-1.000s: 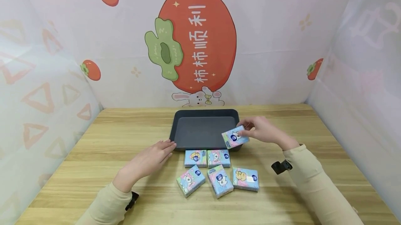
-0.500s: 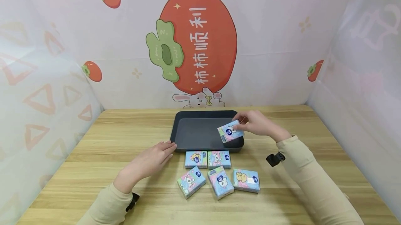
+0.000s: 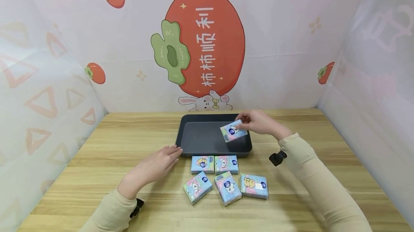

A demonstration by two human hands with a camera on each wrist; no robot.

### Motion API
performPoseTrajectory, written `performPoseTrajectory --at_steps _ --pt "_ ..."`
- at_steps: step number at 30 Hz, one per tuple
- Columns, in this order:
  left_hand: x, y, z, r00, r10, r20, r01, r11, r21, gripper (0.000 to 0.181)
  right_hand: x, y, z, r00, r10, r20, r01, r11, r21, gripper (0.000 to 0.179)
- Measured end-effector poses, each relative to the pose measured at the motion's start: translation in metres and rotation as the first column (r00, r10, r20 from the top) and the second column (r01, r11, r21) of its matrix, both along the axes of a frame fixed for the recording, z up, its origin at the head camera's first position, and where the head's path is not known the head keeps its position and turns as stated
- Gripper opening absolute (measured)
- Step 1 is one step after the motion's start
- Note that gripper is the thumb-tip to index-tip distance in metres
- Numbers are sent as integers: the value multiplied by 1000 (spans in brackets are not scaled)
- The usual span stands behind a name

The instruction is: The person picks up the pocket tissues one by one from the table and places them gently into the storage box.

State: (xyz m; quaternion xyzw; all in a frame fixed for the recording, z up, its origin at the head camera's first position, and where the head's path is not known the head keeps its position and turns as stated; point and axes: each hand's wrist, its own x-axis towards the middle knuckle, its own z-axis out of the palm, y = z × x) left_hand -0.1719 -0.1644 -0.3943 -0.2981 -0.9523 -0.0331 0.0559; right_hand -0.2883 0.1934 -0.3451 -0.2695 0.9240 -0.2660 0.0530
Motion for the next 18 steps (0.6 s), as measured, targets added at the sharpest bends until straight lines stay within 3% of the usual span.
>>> performPoseTrajectory --at_steps 18 --pt "0 1 -1 1000 6 -18 -6 1000 -14 33 -25 -27 -5 1000 -7 30 8 1000 -27 36"
